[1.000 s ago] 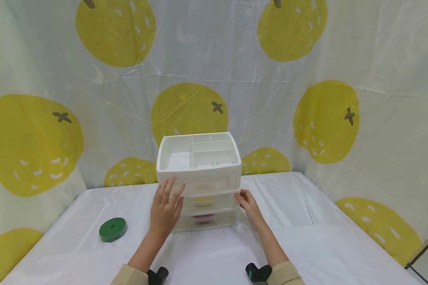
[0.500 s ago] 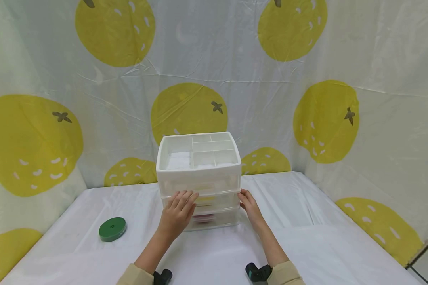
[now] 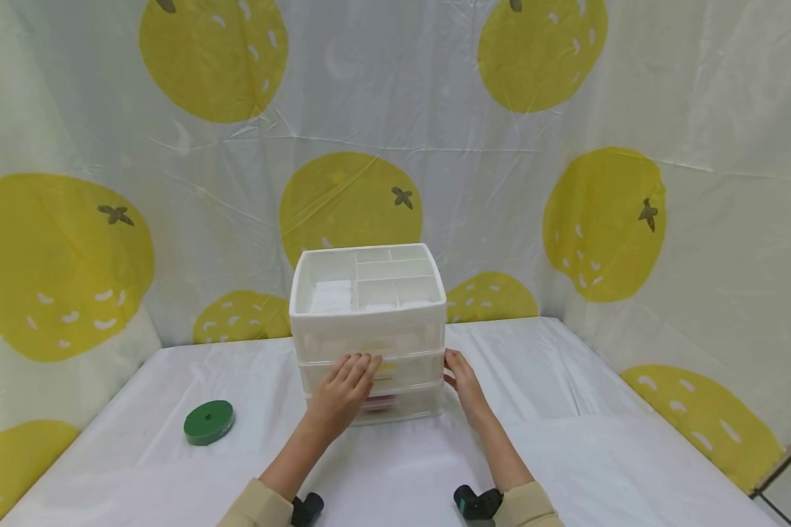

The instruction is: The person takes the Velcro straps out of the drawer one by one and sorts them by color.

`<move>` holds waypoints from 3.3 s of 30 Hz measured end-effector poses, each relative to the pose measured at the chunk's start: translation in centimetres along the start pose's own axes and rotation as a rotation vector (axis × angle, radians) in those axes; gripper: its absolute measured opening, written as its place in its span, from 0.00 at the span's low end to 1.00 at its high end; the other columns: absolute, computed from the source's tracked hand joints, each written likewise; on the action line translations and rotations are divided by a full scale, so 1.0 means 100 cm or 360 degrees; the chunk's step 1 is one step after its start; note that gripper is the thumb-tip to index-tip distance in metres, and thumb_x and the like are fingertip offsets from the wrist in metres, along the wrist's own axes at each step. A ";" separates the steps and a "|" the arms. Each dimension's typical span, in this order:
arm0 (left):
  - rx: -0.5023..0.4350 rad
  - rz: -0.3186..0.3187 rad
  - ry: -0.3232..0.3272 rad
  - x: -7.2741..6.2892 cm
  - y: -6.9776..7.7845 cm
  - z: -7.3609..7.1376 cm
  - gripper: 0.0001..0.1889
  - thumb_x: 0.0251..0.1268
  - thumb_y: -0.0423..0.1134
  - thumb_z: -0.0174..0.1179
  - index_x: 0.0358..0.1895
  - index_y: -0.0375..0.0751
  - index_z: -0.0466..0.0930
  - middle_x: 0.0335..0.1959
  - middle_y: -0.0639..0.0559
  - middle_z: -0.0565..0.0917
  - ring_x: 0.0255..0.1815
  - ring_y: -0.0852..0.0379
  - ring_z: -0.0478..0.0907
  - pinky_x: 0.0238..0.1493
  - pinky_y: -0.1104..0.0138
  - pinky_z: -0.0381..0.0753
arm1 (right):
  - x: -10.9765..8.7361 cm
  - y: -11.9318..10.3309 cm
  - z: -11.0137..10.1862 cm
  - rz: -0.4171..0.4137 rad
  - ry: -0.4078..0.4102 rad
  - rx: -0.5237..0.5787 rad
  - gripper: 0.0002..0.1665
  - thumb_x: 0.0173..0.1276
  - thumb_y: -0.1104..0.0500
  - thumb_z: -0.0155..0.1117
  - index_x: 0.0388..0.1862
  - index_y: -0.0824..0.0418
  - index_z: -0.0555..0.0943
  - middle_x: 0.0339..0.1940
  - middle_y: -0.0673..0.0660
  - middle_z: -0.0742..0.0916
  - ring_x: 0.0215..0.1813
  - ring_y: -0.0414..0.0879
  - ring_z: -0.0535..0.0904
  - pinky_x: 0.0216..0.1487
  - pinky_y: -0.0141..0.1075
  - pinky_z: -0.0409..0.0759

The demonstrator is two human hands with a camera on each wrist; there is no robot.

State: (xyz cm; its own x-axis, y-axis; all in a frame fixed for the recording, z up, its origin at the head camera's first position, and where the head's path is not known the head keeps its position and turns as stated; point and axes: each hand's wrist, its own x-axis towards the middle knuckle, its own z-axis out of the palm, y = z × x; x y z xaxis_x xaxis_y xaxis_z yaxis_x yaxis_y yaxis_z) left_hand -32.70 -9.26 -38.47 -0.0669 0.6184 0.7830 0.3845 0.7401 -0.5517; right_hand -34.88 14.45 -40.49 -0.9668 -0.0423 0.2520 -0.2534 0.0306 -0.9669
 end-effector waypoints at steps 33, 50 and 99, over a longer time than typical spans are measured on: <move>0.0091 -0.0011 -0.0282 0.009 0.011 0.005 0.23 0.49 0.31 0.55 0.54 0.42 0.70 0.43 0.48 0.73 0.42 0.53 0.71 0.45 0.65 0.71 | 0.000 -0.002 0.001 0.0032 0.0052 -0.0004 0.29 0.74 0.48 0.35 0.58 0.71 0.64 0.58 0.66 0.72 0.63 0.58 0.65 0.63 0.52 0.64; 0.0108 -0.0006 -0.0234 0.007 0.013 0.001 0.23 0.67 0.27 0.26 0.55 0.44 0.70 0.45 0.49 0.74 0.45 0.54 0.72 0.47 0.65 0.73 | 0.002 -0.001 0.001 0.0047 0.0069 -0.0007 0.28 0.74 0.49 0.36 0.57 0.70 0.65 0.57 0.65 0.73 0.62 0.56 0.67 0.63 0.50 0.65; -0.0149 -0.0035 -0.0161 0.009 0.032 -0.036 0.27 0.68 0.32 0.20 0.49 0.48 0.75 0.39 0.53 0.74 0.38 0.57 0.70 0.39 0.66 0.66 | -0.001 -0.005 -0.003 0.0109 0.0052 -0.0060 0.28 0.72 0.46 0.37 0.57 0.65 0.68 0.56 0.59 0.74 0.59 0.45 0.66 0.60 0.51 0.61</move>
State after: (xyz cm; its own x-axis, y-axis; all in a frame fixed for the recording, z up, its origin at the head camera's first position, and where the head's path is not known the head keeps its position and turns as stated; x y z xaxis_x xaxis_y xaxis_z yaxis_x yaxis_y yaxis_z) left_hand -28.17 -7.28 -38.50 -0.1670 0.6292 0.7591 0.4661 0.7288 -0.5015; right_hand -34.64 14.72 -40.06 -0.9823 -0.0064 0.1872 -0.1872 0.0697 -0.9798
